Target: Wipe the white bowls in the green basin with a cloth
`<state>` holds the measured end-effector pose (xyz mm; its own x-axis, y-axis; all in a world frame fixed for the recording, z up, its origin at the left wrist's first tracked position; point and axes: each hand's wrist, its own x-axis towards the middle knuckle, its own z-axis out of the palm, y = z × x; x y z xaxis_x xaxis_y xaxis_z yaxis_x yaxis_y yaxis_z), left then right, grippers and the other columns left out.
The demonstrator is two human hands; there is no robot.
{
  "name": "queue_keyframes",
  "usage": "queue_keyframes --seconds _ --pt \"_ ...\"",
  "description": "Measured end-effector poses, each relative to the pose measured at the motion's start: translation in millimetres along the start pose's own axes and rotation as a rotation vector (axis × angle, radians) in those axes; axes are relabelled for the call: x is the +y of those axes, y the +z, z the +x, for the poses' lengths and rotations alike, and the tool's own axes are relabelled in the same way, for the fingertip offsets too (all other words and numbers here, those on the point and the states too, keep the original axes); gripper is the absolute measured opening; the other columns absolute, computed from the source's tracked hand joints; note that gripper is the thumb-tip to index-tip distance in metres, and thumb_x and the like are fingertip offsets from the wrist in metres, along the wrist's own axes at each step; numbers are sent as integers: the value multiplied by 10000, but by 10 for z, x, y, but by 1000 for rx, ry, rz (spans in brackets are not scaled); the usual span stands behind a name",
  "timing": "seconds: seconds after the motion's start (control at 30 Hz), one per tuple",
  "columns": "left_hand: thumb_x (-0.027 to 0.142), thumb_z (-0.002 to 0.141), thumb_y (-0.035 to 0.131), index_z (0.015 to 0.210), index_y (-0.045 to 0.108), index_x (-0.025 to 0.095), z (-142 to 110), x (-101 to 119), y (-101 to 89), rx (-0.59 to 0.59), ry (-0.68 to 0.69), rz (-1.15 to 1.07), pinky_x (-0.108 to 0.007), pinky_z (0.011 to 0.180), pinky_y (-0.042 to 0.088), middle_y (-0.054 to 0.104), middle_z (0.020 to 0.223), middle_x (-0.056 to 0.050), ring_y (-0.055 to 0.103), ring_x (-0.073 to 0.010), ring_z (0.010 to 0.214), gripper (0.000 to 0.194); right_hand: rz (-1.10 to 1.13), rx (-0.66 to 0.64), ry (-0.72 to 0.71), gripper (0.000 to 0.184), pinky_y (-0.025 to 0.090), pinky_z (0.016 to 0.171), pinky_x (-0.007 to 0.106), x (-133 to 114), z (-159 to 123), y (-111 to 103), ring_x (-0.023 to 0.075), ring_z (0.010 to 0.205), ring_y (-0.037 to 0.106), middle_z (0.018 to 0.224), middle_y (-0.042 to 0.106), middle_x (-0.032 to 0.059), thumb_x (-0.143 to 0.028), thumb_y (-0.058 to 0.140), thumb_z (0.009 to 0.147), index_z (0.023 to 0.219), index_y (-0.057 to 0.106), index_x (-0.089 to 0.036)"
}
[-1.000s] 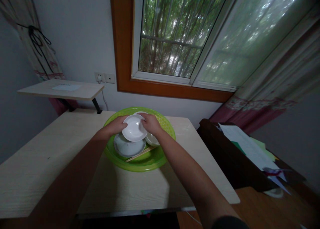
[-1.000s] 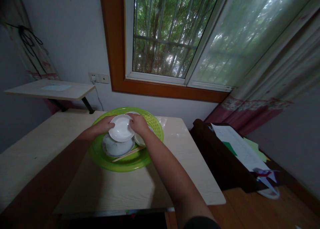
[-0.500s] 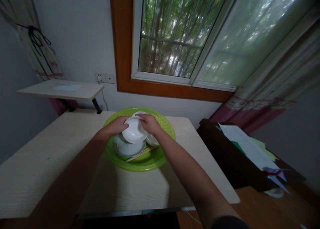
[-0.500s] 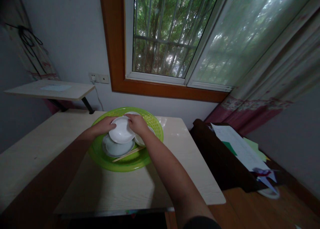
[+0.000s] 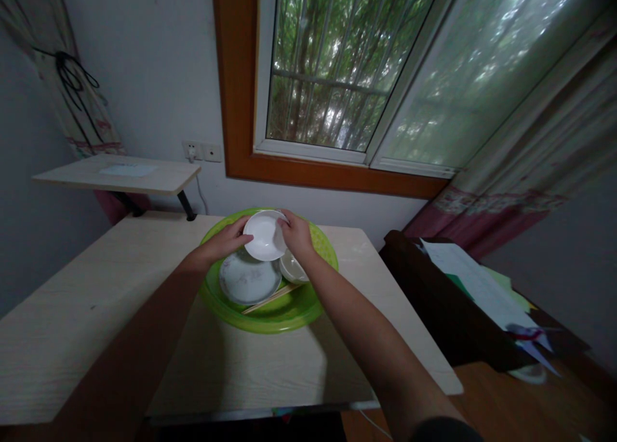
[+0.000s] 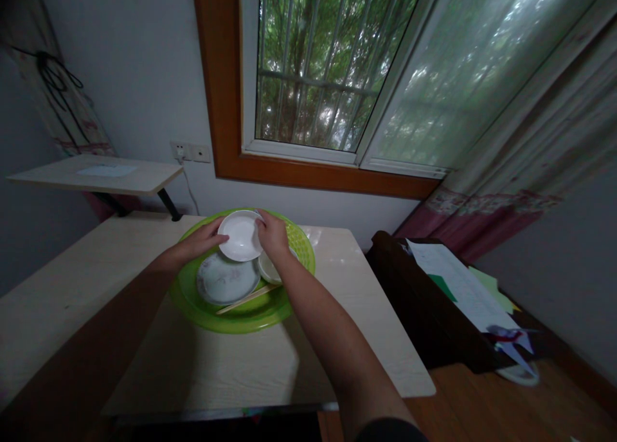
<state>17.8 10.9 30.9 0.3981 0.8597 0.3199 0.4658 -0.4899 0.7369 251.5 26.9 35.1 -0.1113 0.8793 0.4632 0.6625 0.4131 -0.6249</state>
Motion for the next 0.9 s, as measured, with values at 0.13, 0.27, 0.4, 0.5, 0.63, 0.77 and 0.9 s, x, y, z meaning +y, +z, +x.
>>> queue_keyframes --seconds 0.13,0.27,0.4,0.5,0.63,0.77,0.9 --pt "325 750 490 1429 610 145 14 -89 27 32 3 23 -469 1214 417 664 1428 -112 583 -334 1347 712 -32 -52 -67 419 515 1111 355 -18 -30 14 222 1212 714 1337 750 76 -158 564 983 1374 703 -217" --pt "284 722 460 1404 636 125 26 -124 40 97 -26 31 -481 1201 432 694 1384 -122 616 -322 1295 722 -112 -110 -141 468 503 1131 364 -45 -62 3 238 1243 701 1384 722 100 -140 545 980 1431 663 -177" --pt "281 706 463 1342 685 116 25 -143 27 102 -42 52 -476 1141 488 739 1297 -128 645 -327 1248 693 -173 -160 -197 533 491 1151 366 -67 -85 -7 224 1262 690 1416 704 84 -112 525 963 1477 624 -207" --pt "287 706 461 1278 723 128 24 -153 16 70 -48 96 -461 1089 523 764 1232 -123 678 -322 1178 649 -191 -196 -212 563 495 1147 363 -78 -94 -14 226 1257 693 1416 702 100 -90 529 941 1488 614 -194" --pt "298 711 457 1229 751 141 25 -147 10 33 -48 153 -450 1073 532 766 1224 -124 691 -320 1135 615 -189 -228 -243 571 501 1138 347 -92 -100 -34 216 1267 688 1423 697 102 -75 527 933 1484 615 -194" --pt "303 708 454 1193 763 153 20 -139 19 -2 -19 153 -424 1079 525 776 1212 -106 690 -317 1140 594 -195 -253 -268 552 504 1129 347 -114 -110 -63 224 1261 690 1420 697 117 -75 540 936 1474 620 -170" --pt "295 711 465 1165 773 170 15 -150 30 -54 -11 164 -409 1043 538 787 1187 -98 703 -314 1107 562 -204 -292 -279 541 490 1144 347 -134 -121 -83 223 1298 668 1441 684 106 -72 559 934 1458 633 -182"
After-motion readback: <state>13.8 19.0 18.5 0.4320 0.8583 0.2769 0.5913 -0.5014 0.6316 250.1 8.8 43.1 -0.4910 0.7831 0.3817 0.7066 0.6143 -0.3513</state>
